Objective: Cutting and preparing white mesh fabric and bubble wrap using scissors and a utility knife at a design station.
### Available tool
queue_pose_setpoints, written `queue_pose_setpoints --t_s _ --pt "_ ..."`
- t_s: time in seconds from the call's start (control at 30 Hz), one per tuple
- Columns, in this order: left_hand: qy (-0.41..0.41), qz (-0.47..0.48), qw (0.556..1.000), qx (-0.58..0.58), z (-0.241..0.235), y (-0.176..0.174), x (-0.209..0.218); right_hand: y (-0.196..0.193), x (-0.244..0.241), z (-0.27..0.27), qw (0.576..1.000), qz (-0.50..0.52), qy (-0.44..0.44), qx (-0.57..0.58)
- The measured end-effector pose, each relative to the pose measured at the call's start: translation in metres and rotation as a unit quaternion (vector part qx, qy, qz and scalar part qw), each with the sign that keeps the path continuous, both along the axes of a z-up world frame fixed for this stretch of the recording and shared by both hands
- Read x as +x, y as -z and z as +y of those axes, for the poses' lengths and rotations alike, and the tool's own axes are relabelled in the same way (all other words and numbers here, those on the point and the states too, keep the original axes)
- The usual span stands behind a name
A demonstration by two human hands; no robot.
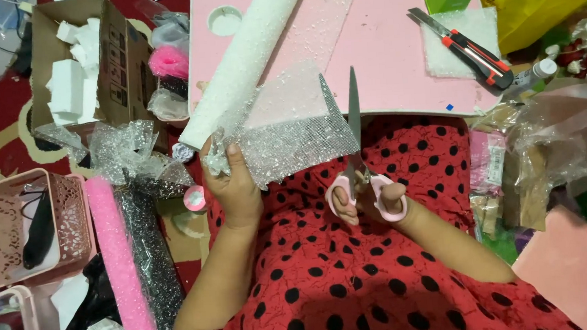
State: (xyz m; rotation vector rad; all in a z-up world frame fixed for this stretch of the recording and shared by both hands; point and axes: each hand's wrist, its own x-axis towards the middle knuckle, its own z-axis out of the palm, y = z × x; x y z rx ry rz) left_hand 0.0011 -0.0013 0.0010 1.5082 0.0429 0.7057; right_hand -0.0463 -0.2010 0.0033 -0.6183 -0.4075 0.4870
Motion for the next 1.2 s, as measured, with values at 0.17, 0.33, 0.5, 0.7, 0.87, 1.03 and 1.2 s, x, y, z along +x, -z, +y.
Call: queue_pose_setpoints --t_s 0.17,0.33,0.5,0.7,0.87,1.03,1.2 --pt "-0.007 -0.019 1.000 0.002 0.005 0.009 0.002 0.061 0.004 -0.004 0.997 -0.069 0.020 0.034" --pt "-0.008 -0.025 1.000 0.015 0.010 0.005 0.000 0.052 0.000 -0.003 0.997 -0.070 0.036 0.013" --pt "0.011 -0.020 0.999 0.033 0.011 0.005 -0.005 0.041 0.004 0.002 0.993 -0.120 0.002 0.004" --pt "0.045 -0.010 0.999 0.015 0.008 0.011 -0.006 0.059 0.010 -0.012 0.993 -0.113 -0.025 0.036" --pt "0.052 -0.011 0.998 0.025 0.009 0.013 -0.007 0.034 0.009 -0.005 0.998 -0.050 0.017 0.017" --pt "0.050 -0.018 0.998 0.035 0.011 0.013 -0.006 0.034 0.007 -0.002 0.990 -0.103 0.091 -0.038" --pt "0.053 -0.016 0.998 0.040 0.008 0.011 -0.009 0.086 0.029 -0.015 0.980 -0.088 -0.115 0.139"
